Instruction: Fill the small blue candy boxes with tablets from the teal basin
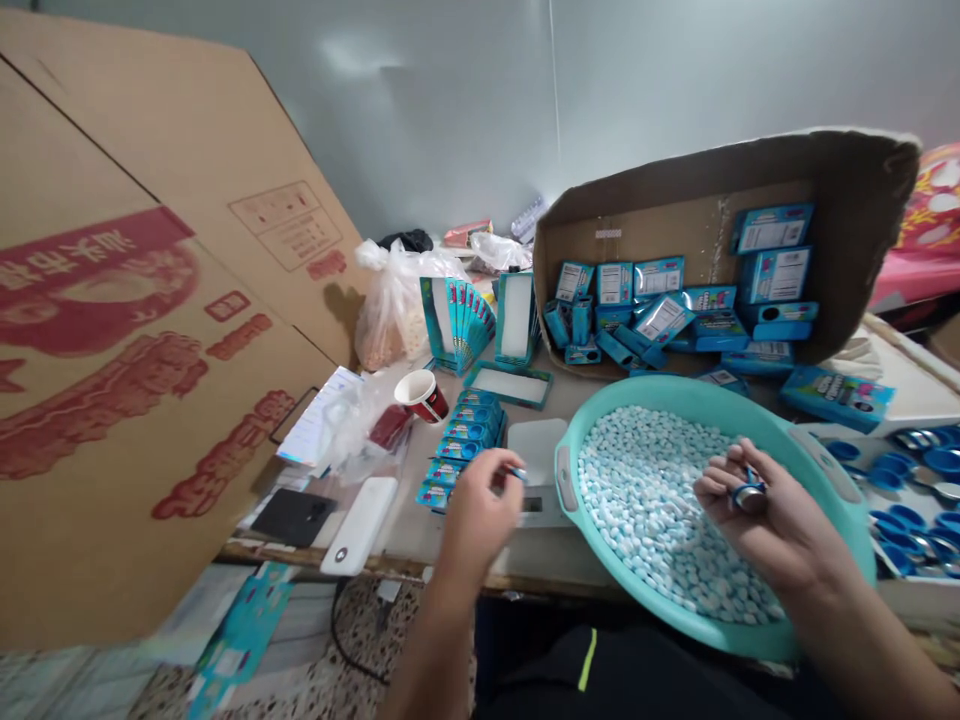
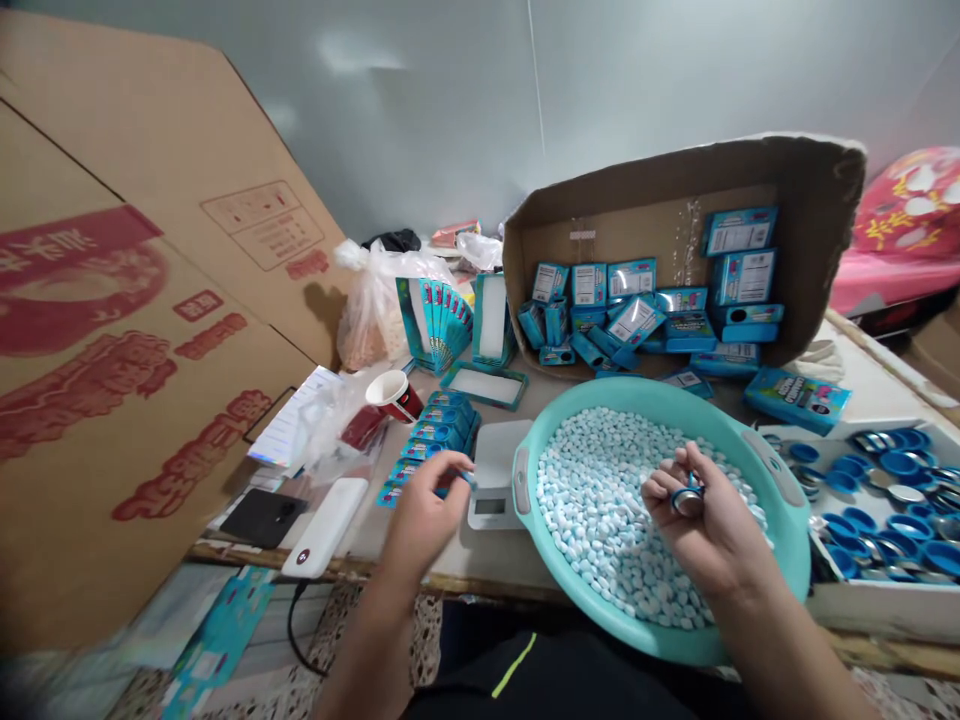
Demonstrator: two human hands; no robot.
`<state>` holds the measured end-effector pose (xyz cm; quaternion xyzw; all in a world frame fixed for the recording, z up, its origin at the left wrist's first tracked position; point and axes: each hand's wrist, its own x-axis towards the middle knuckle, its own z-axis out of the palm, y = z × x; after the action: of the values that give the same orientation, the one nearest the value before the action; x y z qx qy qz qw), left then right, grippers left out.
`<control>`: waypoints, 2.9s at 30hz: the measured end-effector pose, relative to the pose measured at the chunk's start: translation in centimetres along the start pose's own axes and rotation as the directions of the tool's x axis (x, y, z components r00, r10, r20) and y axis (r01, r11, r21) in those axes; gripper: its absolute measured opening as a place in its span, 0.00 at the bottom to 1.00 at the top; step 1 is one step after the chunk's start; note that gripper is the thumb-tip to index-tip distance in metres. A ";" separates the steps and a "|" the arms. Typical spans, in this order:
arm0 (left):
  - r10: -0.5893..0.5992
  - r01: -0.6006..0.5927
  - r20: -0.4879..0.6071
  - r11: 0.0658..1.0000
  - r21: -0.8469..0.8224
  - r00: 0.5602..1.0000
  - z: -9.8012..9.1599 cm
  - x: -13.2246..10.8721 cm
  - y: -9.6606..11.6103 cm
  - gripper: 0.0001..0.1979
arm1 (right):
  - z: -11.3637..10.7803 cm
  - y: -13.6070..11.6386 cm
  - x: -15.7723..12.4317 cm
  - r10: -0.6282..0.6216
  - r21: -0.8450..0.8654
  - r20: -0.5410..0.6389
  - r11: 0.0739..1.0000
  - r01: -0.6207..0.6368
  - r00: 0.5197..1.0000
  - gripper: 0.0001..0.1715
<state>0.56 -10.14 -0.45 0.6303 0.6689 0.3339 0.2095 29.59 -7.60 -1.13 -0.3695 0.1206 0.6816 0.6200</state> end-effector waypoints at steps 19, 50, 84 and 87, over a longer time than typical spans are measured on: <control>-0.474 0.321 0.214 0.803 0.502 0.854 -6.7 7.9 -8.5 0.17 | 0.1 -0.5 -0.2 0.052 -0.017 0.014 0.999 -0.051 0.999 0.19; 0.915 -0.944 0.247 0.329 -0.001 0.318 10.8 1.3 6.6 0.12 | -1.6 2.4 1.0 0.122 -0.384 0.108 0.920 -0.071 0.987 0.16; 0.712 -0.794 0.567 0.587 -0.158 0.414 11.1 0.9 5.2 0.03 | -4.3 -7.1 2.0 -0.864 -0.646 0.291 0.139 0.750 0.410 0.21; 0.743 -0.754 0.513 0.608 -0.250 0.429 11.3 1.6 4.0 0.06 | -7.6 -13.0 3.8 -0.953 -0.825 0.265 -0.146 0.546 0.146 0.18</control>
<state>11.12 -6.58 -5.15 0.9306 0.2266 0.1805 0.2237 44.62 -6.87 -5.07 -0.7317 -0.3139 0.0069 0.6050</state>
